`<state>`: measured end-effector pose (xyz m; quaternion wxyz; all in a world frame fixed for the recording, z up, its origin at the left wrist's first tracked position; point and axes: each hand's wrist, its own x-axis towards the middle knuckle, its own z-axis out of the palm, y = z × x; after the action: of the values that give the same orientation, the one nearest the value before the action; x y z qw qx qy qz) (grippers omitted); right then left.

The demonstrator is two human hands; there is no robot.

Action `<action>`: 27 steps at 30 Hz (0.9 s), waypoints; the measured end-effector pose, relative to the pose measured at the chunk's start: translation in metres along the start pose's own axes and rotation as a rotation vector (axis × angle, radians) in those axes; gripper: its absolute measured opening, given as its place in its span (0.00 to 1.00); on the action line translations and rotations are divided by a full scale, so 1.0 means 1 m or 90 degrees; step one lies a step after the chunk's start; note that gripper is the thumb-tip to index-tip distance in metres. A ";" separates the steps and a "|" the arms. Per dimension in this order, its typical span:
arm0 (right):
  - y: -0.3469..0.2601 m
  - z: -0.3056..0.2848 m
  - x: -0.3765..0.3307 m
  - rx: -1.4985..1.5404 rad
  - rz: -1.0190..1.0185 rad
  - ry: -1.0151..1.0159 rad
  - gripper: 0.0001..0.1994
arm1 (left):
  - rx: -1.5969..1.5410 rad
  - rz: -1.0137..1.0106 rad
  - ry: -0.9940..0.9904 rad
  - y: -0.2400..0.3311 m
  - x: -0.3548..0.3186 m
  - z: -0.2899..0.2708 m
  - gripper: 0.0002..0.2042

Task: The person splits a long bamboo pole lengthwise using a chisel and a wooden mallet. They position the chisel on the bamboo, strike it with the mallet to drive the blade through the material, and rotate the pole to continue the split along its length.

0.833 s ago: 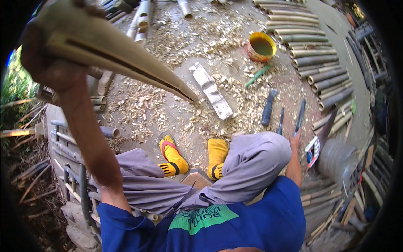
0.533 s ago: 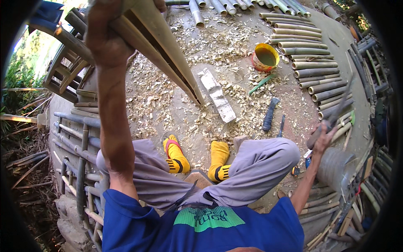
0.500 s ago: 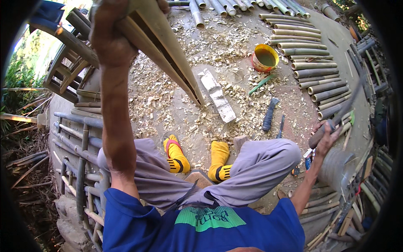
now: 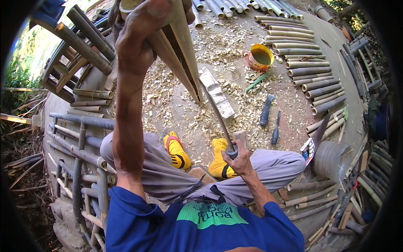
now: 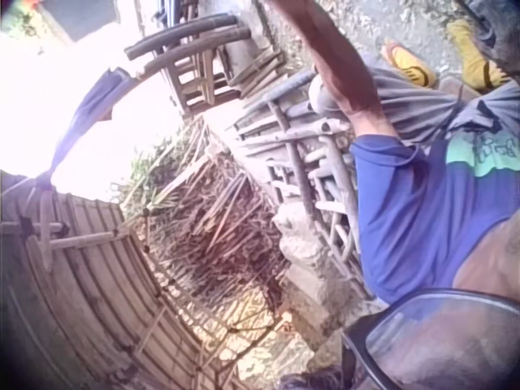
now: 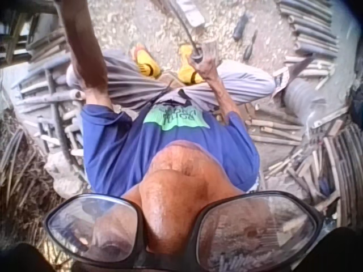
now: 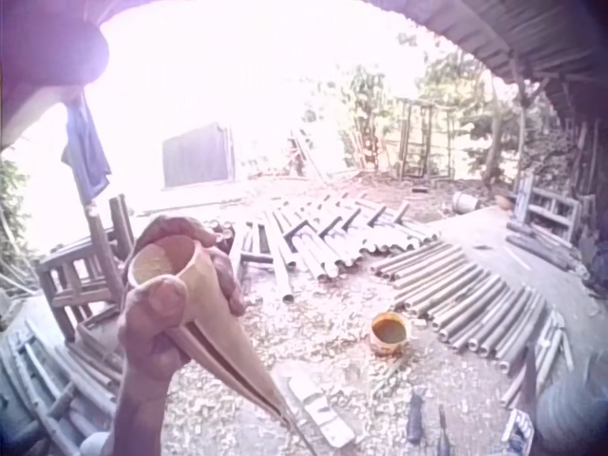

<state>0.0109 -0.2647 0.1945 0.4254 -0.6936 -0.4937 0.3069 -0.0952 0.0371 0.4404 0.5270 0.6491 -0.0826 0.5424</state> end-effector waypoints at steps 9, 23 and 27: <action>0.000 0.009 0.012 -0.088 -0.026 -0.015 0.20 | -0.093 0.041 -0.081 -0.003 0.001 0.001 0.28; -0.036 0.026 0.035 -0.029 -0.016 0.000 0.17 | 0.091 -0.071 0.008 0.014 -0.008 -0.032 0.26; 0.015 0.033 0.035 -0.161 0.114 -0.030 0.16 | 0.207 -0.035 0.120 0.010 -0.008 -0.013 0.21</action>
<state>0.0006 -0.2246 0.1662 0.2936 -0.7756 -0.4744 0.2952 -0.1136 0.0390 0.4385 0.4352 0.6740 0.0740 0.5923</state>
